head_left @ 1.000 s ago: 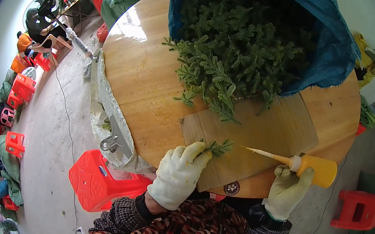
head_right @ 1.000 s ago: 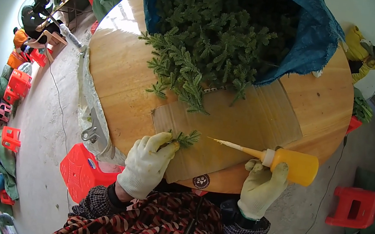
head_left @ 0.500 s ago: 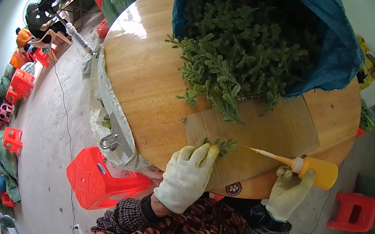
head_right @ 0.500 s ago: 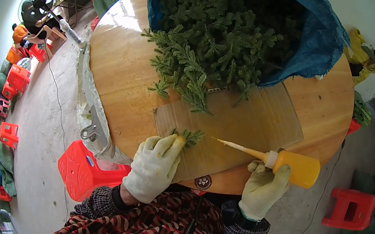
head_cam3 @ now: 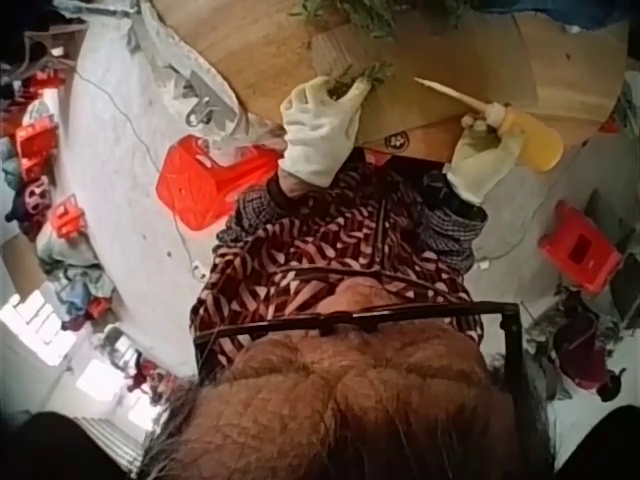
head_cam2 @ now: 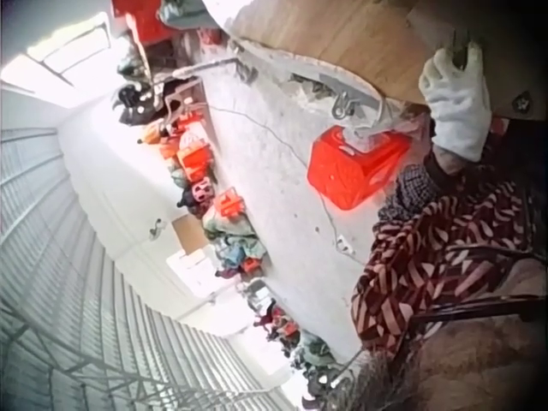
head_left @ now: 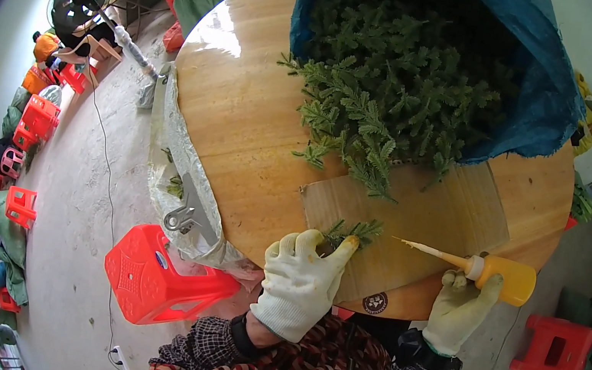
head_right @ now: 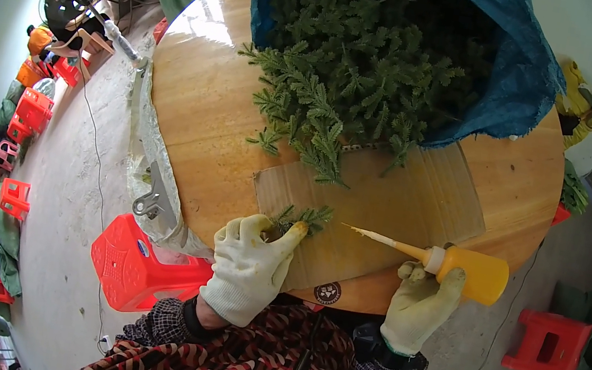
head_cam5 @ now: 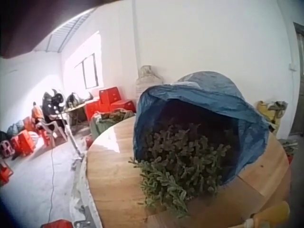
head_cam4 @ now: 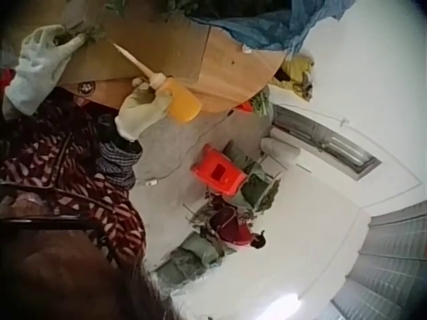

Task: The person picks up small evergreen branches from a pile, applies glue to their stems using a squeeze bottle, and places them onto a piece of cardboard.

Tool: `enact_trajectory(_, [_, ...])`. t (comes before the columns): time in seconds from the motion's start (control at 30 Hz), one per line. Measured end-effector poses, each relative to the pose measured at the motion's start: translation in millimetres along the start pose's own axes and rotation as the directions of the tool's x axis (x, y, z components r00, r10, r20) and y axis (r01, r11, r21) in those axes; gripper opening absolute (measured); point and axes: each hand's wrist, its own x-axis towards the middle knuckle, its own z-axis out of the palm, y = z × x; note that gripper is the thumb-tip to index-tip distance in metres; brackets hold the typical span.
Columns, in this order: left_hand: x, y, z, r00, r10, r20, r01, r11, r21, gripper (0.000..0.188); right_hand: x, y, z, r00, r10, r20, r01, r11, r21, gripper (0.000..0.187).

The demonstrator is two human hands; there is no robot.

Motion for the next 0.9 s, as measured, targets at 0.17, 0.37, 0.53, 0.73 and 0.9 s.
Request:
enact_trajectory(0.17, [-2,-2,3,0.999,0.006,-0.051,-0.006,1.0,0.001,0.037,-11,-3,21,0.997,0.03,0.069,-0.029,0.999,-0.021,0.038])
enact_trajectory(0.37, [-4,-5,7,0.996,-0.012,-0.092,0.008,0.999,-0.037,0.036,-15,7,47,0.971,0.097,0.219,-0.086,0.994,-0.062,0.027])
enact_trajectory(0.53, [-2,-5,6,0.992,0.003,-0.122,-0.006,1.0,-0.023,0.037,-15,16,60,0.959,0.133,0.252,-0.11,0.989,-0.103,0.02])
enact_trajectory(0.73, [-2,-8,5,0.994,-0.002,-0.107,-0.002,0.999,-0.039,0.036,-15,20,65,0.958,0.128,0.258,-0.098,0.987,-0.123,0.019])
enact_trajectory(0.9, [-2,-9,7,0.995,-0.005,-0.103,-0.003,0.997,-0.075,0.037,-15,20,67,0.951,0.148,0.271,-0.114,0.984,-0.138,0.019])
